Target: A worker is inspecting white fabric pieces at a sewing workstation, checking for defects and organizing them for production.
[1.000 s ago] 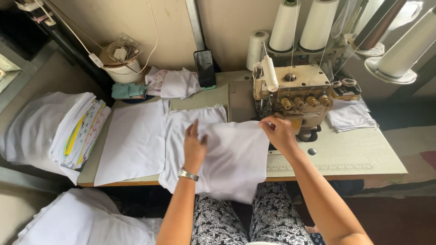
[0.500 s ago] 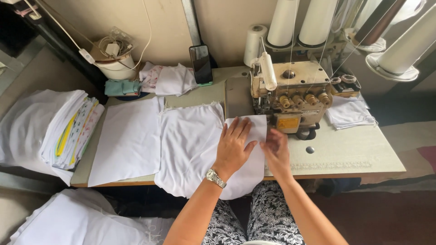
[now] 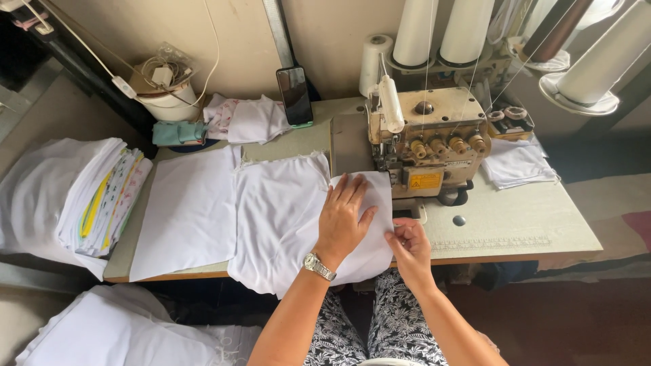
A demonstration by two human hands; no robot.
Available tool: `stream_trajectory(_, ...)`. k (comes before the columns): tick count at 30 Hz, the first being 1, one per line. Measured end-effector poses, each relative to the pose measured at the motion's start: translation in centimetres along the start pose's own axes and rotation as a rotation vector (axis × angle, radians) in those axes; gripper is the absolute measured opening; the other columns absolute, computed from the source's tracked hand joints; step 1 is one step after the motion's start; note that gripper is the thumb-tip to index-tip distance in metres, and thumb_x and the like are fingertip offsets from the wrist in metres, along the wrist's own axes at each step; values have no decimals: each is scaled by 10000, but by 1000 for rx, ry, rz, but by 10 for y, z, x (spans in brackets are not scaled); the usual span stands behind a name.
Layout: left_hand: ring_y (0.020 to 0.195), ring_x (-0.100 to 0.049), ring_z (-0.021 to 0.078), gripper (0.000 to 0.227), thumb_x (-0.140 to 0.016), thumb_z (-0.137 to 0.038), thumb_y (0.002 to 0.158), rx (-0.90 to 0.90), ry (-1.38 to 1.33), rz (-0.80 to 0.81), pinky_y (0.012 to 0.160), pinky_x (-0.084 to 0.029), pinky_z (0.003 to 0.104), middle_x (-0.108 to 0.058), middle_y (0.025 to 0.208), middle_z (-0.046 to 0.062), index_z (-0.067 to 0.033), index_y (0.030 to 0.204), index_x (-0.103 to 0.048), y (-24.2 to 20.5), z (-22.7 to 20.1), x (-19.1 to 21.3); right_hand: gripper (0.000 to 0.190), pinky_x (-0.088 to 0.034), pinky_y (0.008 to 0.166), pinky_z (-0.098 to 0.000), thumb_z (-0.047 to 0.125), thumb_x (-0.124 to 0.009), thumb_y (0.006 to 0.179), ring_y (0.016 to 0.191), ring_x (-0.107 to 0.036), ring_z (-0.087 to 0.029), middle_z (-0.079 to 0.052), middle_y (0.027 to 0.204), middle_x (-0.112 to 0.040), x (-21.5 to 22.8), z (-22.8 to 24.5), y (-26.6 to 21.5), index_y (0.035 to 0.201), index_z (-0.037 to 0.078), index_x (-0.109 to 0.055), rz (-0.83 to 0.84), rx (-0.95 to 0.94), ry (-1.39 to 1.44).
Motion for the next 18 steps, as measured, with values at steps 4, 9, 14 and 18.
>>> stream_trajectory(4, 1292, -508, 378, 515, -646, -389, 865, 19, -17, 2, 984, -450, 608, -621, 1289, 114, -95, 1287, -604, 3, 4, -6, 293, -453, 550, -189, 27, -681, 867, 601, -545, -70, -58, 725, -621, 0, 6, 2, 1151, 56, -612, -18, -5, 32)
stream_trajectory(9, 1306, -496, 378, 520, -651, -386, 860, 38, -21, 4, 999, -432, 617, -613, 1311, 119, -88, 1284, -609, 3, 4, -8, 276, -457, 569, -202, 25, -685, 869, 606, -538, -80, -62, 733, -626, 0, 7, 3, 1136, 63, -627, -22, 17, -7)
stream_trajectory(14, 1312, -492, 375, 539, -659, -390, 846, 43, -9, 1, 999, -435, 615, -606, 1322, 113, -92, 1292, -602, 3, 7, -14, 273, -454, 573, -199, 16, -677, 870, 613, -532, -77, -61, 740, -631, -4, 14, -1, 1134, 59, -625, -20, 27, -16)
stream_trajectory(18, 1304, -499, 374, 562, -679, -379, 831, 45, -2, 2, 998, -436, 612, -605, 1325, 108, -100, 1311, -593, 3, 7, -15, 317, -507, 708, -264, -5, -669, 873, 743, -596, -115, -83, 847, -656, 0, 5, -7, 1177, 62, -605, 3, 0, -12)
Point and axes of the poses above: each hand's wrist, its own y-axis towards the middle knuckle, its own x-axis out of the back of the hand, z = x × y, the point moved 3 cm from there along y, towards the middle knuckle
